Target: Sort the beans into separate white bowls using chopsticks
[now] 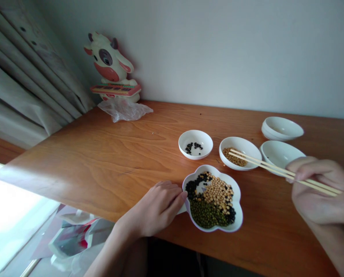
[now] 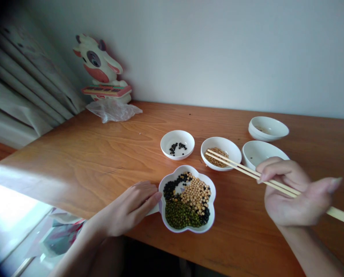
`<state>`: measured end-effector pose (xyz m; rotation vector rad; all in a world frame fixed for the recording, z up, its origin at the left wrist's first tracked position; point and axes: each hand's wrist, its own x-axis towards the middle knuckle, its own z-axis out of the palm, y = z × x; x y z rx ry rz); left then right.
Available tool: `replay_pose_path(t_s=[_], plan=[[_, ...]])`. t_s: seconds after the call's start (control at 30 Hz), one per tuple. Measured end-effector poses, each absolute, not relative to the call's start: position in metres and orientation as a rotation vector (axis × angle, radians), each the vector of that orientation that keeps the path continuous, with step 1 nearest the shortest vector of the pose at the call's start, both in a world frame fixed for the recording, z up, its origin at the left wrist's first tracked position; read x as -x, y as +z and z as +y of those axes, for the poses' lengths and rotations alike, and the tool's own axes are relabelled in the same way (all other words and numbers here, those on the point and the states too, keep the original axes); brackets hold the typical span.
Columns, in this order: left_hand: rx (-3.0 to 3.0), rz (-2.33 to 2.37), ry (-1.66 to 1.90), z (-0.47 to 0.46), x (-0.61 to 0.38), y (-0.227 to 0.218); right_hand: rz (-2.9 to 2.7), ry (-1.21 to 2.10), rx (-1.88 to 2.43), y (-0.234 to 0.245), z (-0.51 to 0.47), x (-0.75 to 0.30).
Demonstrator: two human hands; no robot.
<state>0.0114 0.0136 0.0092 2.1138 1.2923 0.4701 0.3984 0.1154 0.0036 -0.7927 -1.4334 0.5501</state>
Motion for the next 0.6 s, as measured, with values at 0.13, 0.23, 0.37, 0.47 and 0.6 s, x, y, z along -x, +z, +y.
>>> replay_pose_path(t_s=[0.13, 0.23, 0.37, 0.47, 0.6], plan=[[-2.093, 1.313, 0.452, 0.014, -0.012, 0.01, -1.562, 0.839, 0.802, 0.008, 0.097, -0.373], [-2.09, 1.319, 0.451, 0.013, -0.011, 0.01, -1.677, 0.933, 0.781, 0.006, 0.088, -0.357], [-2.092, 1.33, 0.456, 0.013, -0.011, 0.01, -1.719, 0.968, 0.769, 0.001, 0.086, -0.348], [-2.091, 1.318, 0.447, 0.013, -0.012, 0.011, -1.736, 0.979, 0.773, -0.002, 0.087, -0.348], [-2.083, 1.31, 0.431, 0.014, -0.012, 0.012, -1.759, 0.977, 0.774, -0.004, 0.087, -0.349]])
